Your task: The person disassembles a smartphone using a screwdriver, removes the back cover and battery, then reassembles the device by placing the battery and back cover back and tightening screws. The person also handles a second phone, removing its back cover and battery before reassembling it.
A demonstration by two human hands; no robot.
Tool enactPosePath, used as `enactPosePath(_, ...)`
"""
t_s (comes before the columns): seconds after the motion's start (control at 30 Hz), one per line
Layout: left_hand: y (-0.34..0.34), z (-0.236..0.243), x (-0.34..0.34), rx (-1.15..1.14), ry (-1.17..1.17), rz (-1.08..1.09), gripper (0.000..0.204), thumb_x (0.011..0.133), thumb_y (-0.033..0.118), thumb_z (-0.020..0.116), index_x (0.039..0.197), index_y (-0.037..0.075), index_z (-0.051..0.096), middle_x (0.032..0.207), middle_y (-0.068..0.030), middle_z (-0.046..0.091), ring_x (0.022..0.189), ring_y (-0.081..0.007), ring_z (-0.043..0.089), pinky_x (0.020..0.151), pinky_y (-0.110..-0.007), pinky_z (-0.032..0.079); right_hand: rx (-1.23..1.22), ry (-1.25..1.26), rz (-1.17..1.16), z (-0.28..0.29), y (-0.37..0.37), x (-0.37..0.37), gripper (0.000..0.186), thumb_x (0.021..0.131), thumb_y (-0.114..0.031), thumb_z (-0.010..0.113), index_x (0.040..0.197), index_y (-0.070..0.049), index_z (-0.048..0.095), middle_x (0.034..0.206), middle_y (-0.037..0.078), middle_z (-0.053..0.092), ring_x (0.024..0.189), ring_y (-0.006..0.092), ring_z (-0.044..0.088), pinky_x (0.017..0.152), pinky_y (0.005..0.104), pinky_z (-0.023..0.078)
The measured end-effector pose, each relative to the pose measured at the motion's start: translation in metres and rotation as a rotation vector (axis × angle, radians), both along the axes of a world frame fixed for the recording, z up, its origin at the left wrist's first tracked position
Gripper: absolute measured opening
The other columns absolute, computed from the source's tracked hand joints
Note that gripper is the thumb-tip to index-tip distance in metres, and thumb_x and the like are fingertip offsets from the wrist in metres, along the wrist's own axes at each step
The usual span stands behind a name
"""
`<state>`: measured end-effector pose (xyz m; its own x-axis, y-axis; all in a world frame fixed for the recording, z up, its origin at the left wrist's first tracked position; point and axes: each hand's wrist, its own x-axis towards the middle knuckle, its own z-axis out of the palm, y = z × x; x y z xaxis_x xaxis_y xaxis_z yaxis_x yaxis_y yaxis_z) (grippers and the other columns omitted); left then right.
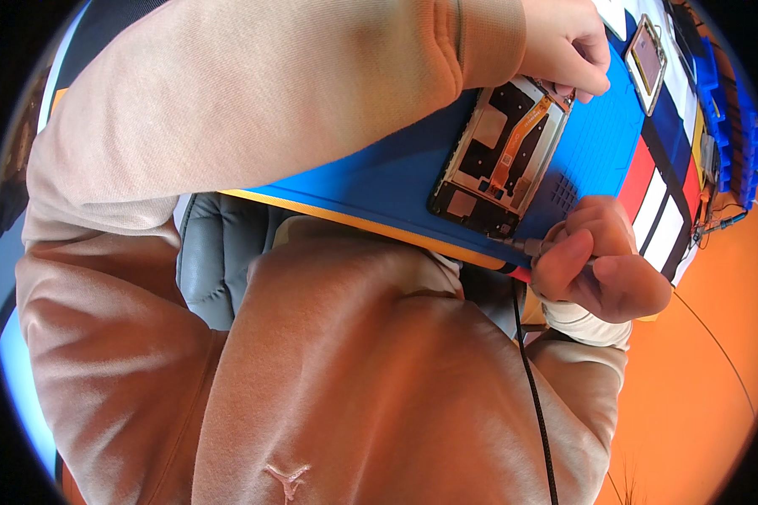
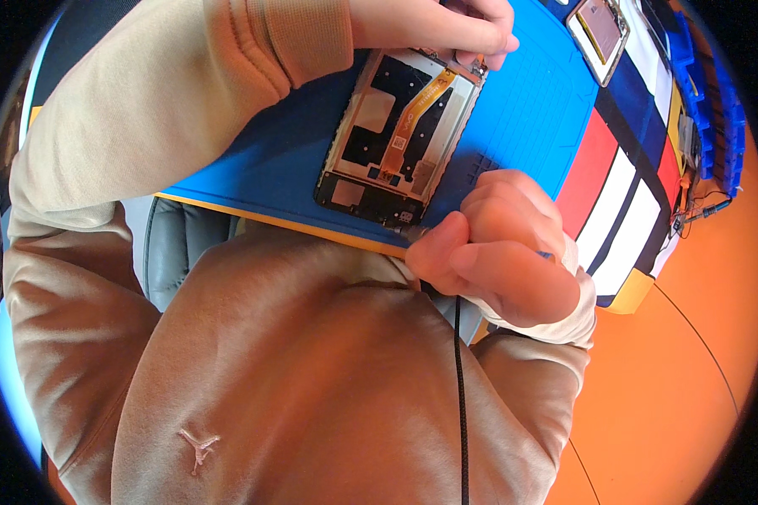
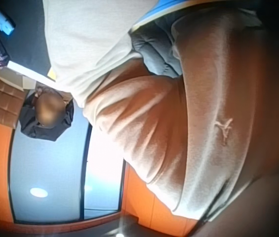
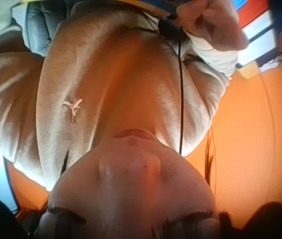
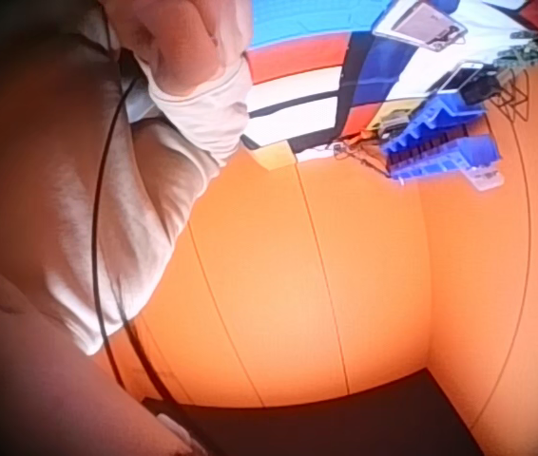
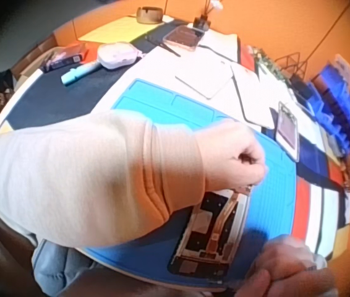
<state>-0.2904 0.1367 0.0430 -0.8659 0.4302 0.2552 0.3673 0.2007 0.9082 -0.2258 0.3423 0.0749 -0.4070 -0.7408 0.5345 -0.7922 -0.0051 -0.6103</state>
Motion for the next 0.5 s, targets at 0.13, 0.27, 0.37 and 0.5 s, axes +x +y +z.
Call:
enactPosePath(0.13,-0.0006,-0.0011,-0.0005,0.015,0.001,-0.009,0.023,0.078,0.018,0.058,0.07,-0.001,0.068,0.064,-0.0141,0.065,0.058,-0.0212,0.065,0.057,-0.031,0.051,0.073,0.023,0.011,0.0013,-0.0011,-0.0018,0.032,0.07,0.016,0.056,0.086,-0.007,0.04,0.056,0.006,0.045,0.045,0.0186,0.041,0.047,0.0307,0.037)
enactPosePath(0.27,-0.0009,-0.0014,-0.0004,0.02,0.034,-0.007,0.023,0.078,0.018,0.058,0.07,-0.001,0.068,0.064,-0.0147,0.065,0.058,-0.0214,0.065,0.057,-0.031,0.05,0.203,0.081,0.046,0.0074,0.0,-0.0037,0.034,0.082,0.014,0.046,0.098,-0.008,0.025,0.054,0.009,0.046,0.044,0.0147,0.039,0.045,0.0297,0.036)
enactPosePath(0.37,-0.0013,-0.0006,-0.0001,0.002,0.034,0.007,0.023,0.078,0.018,0.058,0.07,-0.001,0.068,0.064,-0.015,0.065,0.058,-0.0216,0.065,0.057,-0.031,0.051,0.102,0.009,-0.017,0.0042,-0.0007,-0.0013,0.031,0.071,0.016,0.055,0.084,-0.008,0.04,0.056,0.006,0.046,0.046,0.0188,0.041,0.048,0.0305,0.037)
enactPosePath(0.5,-0.001,0.0005,0.0005,0.015,0.01,0.0,0.023,0.078,0.018,0.058,0.071,-0.001,0.068,0.065,-0.0152,0.065,0.059,-0.0218,0.065,0.058,-0.031,0.051,0.024,-0.056,-0.072,0.0009,0.0001,0.0016,0.029,0.066,0.017,0.059,0.075,-0.008,0.047,0.057,0.005,0.046,0.047,0.021,0.043,0.051,0.0316,0.039)
